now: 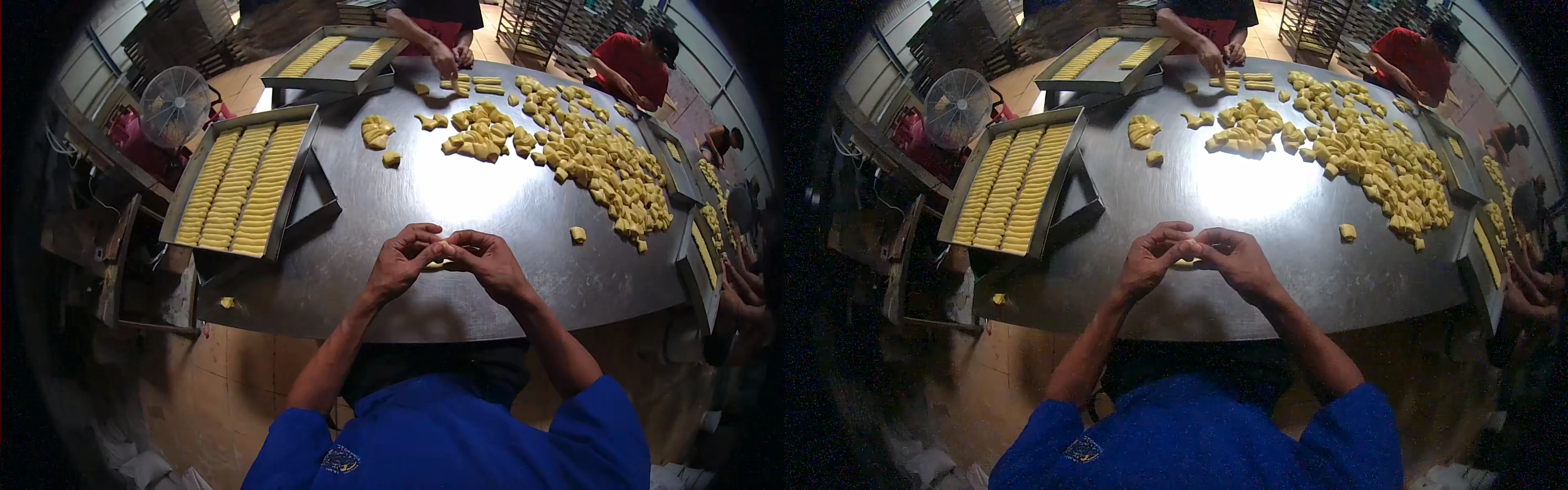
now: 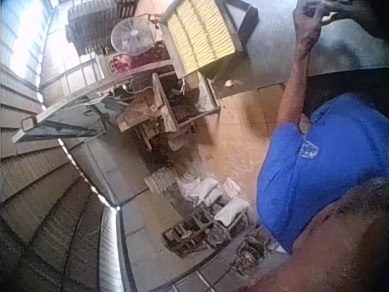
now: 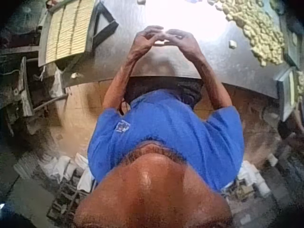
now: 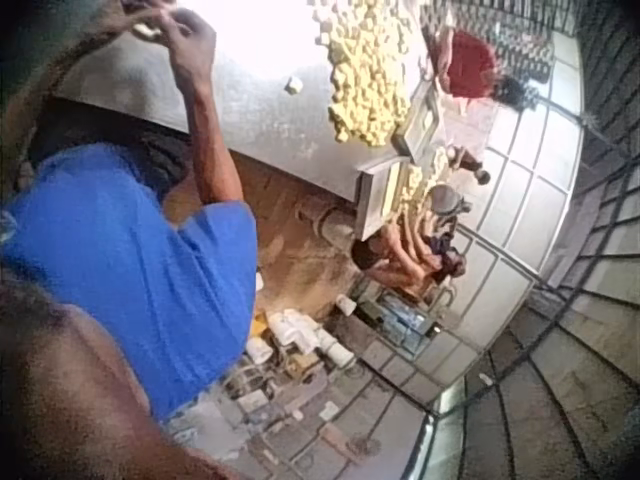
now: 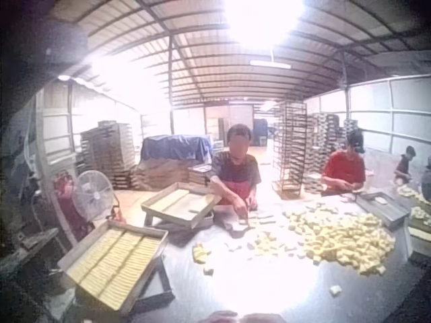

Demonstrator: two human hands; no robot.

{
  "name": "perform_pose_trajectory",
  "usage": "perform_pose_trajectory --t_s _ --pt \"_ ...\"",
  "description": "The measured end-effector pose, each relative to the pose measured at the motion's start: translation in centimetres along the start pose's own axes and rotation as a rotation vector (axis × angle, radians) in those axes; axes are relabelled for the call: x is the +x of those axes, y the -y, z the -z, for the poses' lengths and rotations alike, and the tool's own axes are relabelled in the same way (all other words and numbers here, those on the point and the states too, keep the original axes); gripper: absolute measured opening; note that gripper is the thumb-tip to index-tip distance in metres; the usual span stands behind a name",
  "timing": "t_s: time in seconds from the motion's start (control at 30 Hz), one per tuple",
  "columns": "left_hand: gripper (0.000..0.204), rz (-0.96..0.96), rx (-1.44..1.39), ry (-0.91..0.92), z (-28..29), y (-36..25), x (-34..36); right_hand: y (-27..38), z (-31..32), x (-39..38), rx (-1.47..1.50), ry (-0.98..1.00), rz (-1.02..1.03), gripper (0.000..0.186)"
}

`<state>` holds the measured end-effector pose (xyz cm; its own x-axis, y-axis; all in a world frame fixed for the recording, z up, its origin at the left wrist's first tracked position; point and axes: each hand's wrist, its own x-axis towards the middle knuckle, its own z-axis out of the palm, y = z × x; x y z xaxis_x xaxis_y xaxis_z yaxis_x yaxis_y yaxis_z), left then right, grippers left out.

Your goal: The person rolls pieces of dough into sticks by hand on a metal table and arranges them in rows inside a baking tray.

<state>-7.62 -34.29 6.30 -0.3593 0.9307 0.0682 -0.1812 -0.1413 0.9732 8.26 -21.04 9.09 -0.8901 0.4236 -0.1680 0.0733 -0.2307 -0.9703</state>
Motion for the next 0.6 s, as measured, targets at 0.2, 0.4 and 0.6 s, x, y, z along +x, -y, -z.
perform_pose_trajectory --t_s 0.2,0.4,0.6 --pt "0.028 0.266 0.02 0.169 2.8 -0.3 1.4 1.0 1.0 1.8 -0.489 0.02 0.052 0.046" --pt "0.048 0.32 0.89 0.249 5.6 2.8 9.0 -3.5 6.9 11.8 -0.853 0.12 -0.227 0.042" --pt "0.046 0.365 1.202 0.031 8.2 5.0 9.6 -4.6 7.2 11.2 -1.235 -0.18 -0.101 0.055"
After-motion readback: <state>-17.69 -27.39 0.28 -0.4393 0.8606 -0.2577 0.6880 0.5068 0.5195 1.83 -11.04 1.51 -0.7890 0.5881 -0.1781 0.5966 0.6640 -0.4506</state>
